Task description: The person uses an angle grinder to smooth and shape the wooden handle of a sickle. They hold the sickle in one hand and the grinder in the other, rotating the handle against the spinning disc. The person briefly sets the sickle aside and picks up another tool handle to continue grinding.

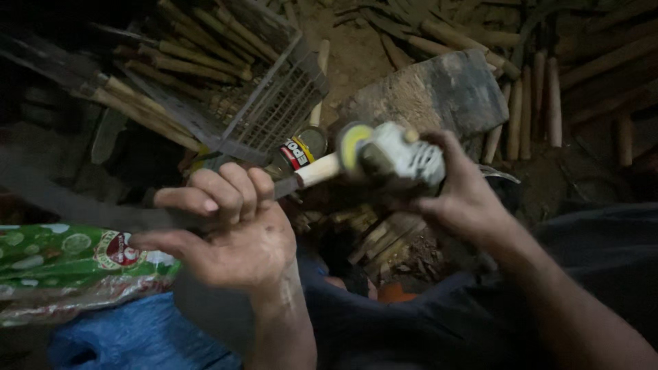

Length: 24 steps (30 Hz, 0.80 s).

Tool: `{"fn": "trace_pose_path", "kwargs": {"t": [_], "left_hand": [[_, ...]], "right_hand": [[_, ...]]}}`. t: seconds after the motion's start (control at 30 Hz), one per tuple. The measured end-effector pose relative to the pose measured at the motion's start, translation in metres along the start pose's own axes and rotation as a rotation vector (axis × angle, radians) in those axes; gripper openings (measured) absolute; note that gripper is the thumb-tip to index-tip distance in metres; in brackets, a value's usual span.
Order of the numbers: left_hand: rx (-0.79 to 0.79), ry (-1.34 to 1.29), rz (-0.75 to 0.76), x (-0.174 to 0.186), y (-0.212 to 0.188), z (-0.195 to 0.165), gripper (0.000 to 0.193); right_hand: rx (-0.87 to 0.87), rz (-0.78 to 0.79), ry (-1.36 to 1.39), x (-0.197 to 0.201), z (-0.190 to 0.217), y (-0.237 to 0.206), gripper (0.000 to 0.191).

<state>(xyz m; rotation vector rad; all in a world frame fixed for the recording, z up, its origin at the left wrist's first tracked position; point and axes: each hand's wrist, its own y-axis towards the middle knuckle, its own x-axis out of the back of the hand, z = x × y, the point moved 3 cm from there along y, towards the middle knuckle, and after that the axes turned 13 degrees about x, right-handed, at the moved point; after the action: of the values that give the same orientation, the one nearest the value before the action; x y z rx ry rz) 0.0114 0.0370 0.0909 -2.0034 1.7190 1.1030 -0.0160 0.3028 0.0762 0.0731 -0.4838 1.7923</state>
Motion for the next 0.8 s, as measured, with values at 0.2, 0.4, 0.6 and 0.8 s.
{"fn": "trace_pose_path", "kwargs": {"t": [0.2,0.4,0.6,0.8], "left_hand": [[-0.03,0.013,-0.11,0.002,0.002,-0.01,0.066],[-0.012,0.051,-0.069,0.001,0.0,-0.011,0.067],[-0.018,0.017,-0.165,-0.001,0.0,-0.013,0.063],[-0.029,0.039,-0.199,-0.011,0.0,-0.013,0.061]], "right_hand": [[-0.102,-0.057,-0.046,0.006,-0.008,0.009,0.094],[0.087,0.126,0.054,-0.013,-0.006,-0.005,0.103],[-0.036,-0.094,0.014,0.003,-0.019,0.014,0.096],[-0.024,0.046,0.007,-0.013,-0.006,-0.005,0.098]]}}
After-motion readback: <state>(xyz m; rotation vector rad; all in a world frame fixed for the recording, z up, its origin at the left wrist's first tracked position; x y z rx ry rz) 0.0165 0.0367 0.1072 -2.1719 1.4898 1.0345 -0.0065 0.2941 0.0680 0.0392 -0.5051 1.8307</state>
